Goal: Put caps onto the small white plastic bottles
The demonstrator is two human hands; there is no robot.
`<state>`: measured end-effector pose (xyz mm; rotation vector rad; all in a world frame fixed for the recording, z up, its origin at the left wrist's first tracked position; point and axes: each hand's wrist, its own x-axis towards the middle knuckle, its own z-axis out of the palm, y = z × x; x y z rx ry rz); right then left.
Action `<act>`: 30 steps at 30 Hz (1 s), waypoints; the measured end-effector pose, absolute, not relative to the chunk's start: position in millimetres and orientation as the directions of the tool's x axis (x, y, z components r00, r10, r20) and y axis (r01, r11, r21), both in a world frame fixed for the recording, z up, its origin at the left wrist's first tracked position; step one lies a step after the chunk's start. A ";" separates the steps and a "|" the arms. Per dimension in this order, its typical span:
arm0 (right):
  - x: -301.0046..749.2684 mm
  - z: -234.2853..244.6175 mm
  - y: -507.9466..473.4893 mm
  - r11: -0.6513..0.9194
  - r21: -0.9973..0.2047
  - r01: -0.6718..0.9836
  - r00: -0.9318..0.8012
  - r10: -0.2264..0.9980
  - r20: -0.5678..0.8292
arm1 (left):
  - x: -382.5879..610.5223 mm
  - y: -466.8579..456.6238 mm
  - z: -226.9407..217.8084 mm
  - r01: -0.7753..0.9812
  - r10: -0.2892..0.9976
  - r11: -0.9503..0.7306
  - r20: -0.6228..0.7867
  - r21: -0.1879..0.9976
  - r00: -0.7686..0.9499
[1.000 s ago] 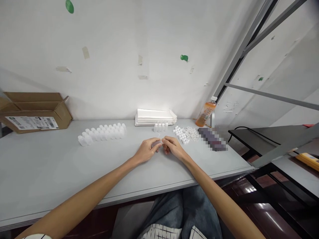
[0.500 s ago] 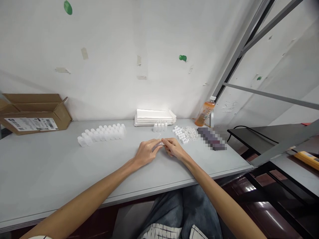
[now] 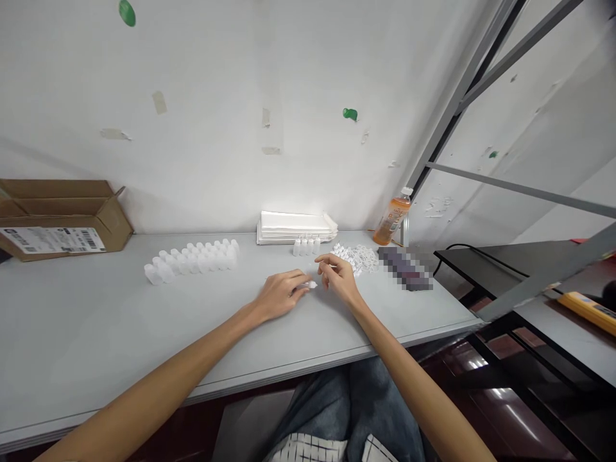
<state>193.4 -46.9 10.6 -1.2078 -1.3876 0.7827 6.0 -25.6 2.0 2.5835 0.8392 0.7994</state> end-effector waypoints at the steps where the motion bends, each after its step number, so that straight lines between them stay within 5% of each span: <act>1: 193.5 11.2 -47.1 0.261 -0.938 0.229 0.094 0.953 0.288 | 6.4 -25.9 1.3 0.436 0.601 -0.791 0.414 0.429 0.684; 10: 190.8 12.8 -45.6 0.150 -0.980 0.135 -0.010 0.989 0.150 | 6.8 -25.2 0.1 0.404 0.529 -0.840 0.379 0.363 0.759; 21: 202.9 12.8 -41.8 0.264 -0.964 0.036 0.041 0.963 0.265 | 3.6 -26.6 6.6 0.285 0.619 -0.727 0.416 0.625 0.666; 30: 202.7 16.9 -43.5 0.250 -0.968 -0.028 0.013 0.968 0.250 | 6.8 -28.5 7.1 0.263 0.701 -0.629 0.387 0.732 0.599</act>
